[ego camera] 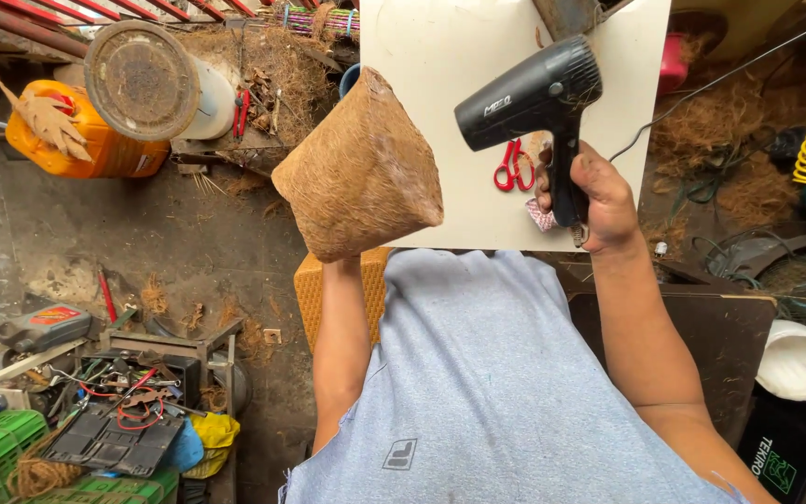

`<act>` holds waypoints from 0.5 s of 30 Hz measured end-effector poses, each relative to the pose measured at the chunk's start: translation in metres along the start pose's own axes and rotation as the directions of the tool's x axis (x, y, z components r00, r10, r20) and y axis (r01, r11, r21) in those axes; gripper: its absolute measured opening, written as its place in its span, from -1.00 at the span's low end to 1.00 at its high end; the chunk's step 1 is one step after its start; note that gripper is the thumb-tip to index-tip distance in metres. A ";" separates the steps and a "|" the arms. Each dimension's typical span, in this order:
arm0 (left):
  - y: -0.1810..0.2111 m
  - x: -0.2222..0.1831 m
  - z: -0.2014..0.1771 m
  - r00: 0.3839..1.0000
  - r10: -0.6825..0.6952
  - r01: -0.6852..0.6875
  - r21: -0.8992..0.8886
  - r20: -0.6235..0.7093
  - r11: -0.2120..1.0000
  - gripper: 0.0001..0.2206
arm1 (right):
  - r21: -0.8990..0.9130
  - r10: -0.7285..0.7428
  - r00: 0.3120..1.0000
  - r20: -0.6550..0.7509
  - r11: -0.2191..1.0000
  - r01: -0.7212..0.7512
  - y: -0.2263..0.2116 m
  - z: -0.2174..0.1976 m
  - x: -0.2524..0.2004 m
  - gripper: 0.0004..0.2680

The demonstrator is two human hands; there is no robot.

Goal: Applying adhesive to a fiber cone using a spray gun and then drying it with a hair dryer.

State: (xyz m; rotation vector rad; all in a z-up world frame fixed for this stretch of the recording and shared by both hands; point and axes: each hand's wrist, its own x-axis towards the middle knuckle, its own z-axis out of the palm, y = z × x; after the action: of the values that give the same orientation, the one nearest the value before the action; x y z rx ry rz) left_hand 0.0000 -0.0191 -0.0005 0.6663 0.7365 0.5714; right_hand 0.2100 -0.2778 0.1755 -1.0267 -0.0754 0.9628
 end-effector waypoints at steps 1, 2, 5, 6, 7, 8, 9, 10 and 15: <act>0.000 -0.001 -0.001 1.000 -0.011 0.011 0.002 0.000 1.000 -0.60 | 0.002 0.001 1.000 0.000 1.000 -0.001 -0.004 0.009 -0.003 -0.69; 0.000 -0.002 -0.002 1.000 -0.022 0.022 0.004 -0.001 1.000 -0.60 | 0.003 0.004 1.000 0.005 1.000 -0.004 -0.008 0.019 -0.007 -0.69; 0.000 -0.007 0.000 0.998 -0.062 0.062 0.010 0.006 0.998 -0.58 | 0.003 -0.003 1.000 0.017 1.000 0.003 -0.008 0.022 -0.004 -0.70; 0.000 -0.010 0.001 0.997 -0.077 0.077 0.012 0.009 0.997 -0.58 | 0.000 -0.012 1.000 0.027 1.000 0.012 -0.005 0.019 -0.001 -0.69; 0.000 -0.014 0.000 0.996 -0.090 0.090 0.014 0.010 0.996 -0.58 | 0.002 -0.013 1.000 0.025 1.000 0.012 -0.005 0.020 0.004 -0.69; 0.001 -0.018 -0.001 0.995 -0.102 0.102 0.015 0.011 0.995 -0.57 | 0.002 -0.026 0.999 0.025 1.000 0.026 -0.005 0.021 0.008 -0.69; 0.002 -0.023 -0.003 0.993 -0.115 0.115 0.016 0.012 0.993 -0.57 | 0.002 -0.039 0.999 0.025 0.999 0.039 -0.005 0.022 0.012 -0.68; 0.001 -0.016 -0.002 0.992 -0.128 0.128 0.016 0.013 0.992 -0.57 | 0.002 -0.039 0.999 0.022 0.999 0.039 -0.004 0.021 0.013 -0.68; -0.015 0.018 -0.002 0.984 -0.180 0.180 0.013 0.010 0.984 -0.55 | -0.005 -0.030 0.999 -0.012 1.000 0.030 0.003 0.014 0.024 -0.71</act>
State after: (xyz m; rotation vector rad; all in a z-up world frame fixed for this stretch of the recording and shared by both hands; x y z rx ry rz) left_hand 0.0126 -0.0160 -0.0195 0.6064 0.7808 0.3974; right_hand 0.2161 -0.2506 0.1724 -1.0333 -0.0831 0.9290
